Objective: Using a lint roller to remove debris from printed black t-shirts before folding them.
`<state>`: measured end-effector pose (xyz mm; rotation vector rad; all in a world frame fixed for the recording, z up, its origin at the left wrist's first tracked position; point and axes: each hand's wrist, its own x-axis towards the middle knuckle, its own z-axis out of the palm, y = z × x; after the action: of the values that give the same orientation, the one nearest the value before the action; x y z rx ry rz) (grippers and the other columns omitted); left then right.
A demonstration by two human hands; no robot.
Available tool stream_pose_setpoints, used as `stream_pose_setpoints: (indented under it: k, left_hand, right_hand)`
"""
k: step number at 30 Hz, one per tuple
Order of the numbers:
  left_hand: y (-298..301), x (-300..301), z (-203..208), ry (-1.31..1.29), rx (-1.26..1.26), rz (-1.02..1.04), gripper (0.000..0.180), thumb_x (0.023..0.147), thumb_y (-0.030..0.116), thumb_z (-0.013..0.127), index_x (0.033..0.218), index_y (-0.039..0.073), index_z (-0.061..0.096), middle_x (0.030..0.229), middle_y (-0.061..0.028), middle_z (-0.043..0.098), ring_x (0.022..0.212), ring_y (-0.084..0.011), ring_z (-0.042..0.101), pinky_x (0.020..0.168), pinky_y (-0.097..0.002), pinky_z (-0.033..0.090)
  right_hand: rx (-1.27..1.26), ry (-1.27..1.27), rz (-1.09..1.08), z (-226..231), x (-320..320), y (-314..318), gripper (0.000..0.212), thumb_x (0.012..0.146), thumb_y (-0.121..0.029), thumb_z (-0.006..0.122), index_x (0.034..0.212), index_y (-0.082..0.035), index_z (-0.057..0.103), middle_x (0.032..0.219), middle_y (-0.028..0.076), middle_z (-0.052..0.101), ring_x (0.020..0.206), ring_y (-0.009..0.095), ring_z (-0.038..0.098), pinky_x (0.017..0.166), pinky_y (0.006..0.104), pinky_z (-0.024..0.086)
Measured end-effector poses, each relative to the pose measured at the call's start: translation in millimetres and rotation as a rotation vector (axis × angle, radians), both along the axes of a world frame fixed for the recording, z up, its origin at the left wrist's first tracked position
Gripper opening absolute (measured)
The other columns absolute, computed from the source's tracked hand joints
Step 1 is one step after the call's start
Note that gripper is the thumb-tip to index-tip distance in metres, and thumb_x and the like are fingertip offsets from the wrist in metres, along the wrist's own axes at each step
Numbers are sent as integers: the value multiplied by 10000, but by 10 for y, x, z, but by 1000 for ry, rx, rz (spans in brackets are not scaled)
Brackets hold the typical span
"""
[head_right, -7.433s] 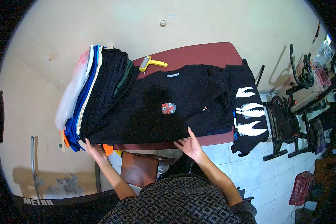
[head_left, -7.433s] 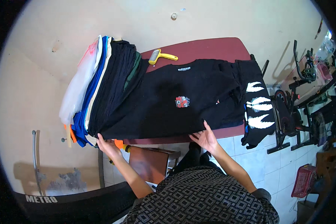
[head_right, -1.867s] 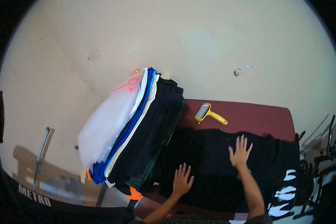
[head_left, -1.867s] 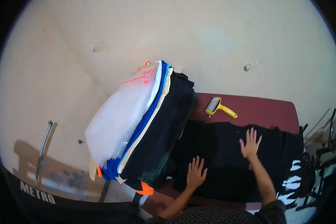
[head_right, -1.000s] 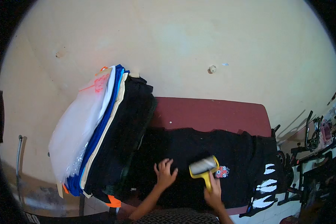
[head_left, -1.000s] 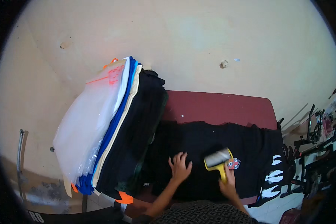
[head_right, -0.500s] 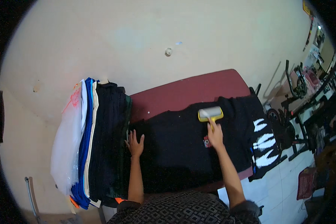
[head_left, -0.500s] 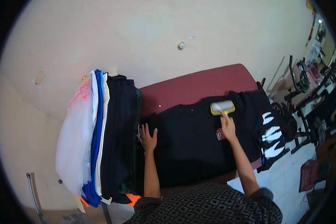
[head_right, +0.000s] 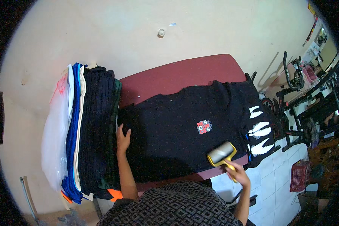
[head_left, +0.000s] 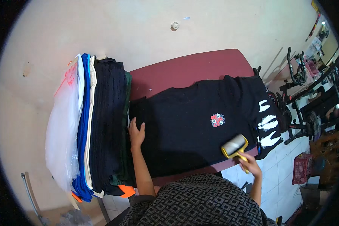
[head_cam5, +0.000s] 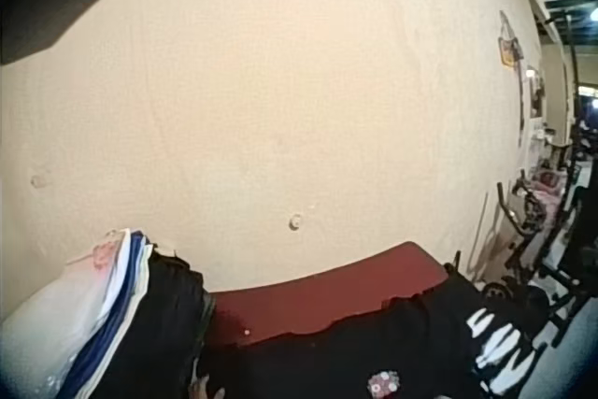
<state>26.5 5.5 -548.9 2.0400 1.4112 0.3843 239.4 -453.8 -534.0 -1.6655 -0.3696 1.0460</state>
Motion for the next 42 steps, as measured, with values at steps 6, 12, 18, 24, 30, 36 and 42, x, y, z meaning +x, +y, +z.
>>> stream_pose_setpoints:
  k: [6,12,18,24,30,36,42]
  left_hand:
    - [-75,-33,-272,-174,70,82,447,858,227,492,1274,92,403,1309,-172,375,1231,-337,305,1033,-441,203]
    - [-40,-13,-472,-218,329,40,399,878,231,450,1221,28,452,1261,-176,435,1201,-316,366,1043,-449,175]
    - [-45,34,-418,-225,297,76,385,876,220,448,1203,20,472,1238,-180,456,1186,-312,386,1050,-439,167]
    - [-50,7,-437,-221,293,22,401,871,230,463,1217,28,463,1246,-175,450,1198,-305,373,1057,-433,152]
    - [-44,-22,-487,-200,380,48,399,883,245,438,1216,28,465,1248,-178,447,1189,-321,377,1051,-438,164]
    - [-83,113,-540,-200,363,78,392,881,238,439,1205,20,475,1243,-179,452,1181,-317,388,1044,-436,177]
    - [-89,21,-542,-211,389,27,370,872,204,459,1190,17,491,1219,-182,474,1147,-338,407,1007,-427,236]
  right_hand:
    - [-84,50,269,285,408,-213,534,656,67,473,1153,-106,563,714,40,572,510,79,489,406,196,400]
    - [35,44,614,59,714,1768,400,835,-43,483,1198,-207,520,683,-21,488,471,24,427,374,154,347]
    - [124,17,484,-145,155,3384,371,836,-155,544,1184,-283,528,650,-3,488,451,52,404,376,186,359]
    - [119,14,503,-128,54,2600,359,839,-171,562,1181,-276,530,604,-57,453,455,31,385,382,177,335]
    - [-473,-123,841,607,1307,797,358,792,-114,587,1137,-205,577,698,-2,567,502,52,463,448,194,391]
    - [-717,-168,913,882,1459,743,211,780,-149,595,983,-135,655,599,-5,561,443,85,488,374,230,389]
    - [-140,-323,1214,-95,270,2255,275,751,-360,571,653,-104,581,491,-28,449,352,110,384,321,272,290]
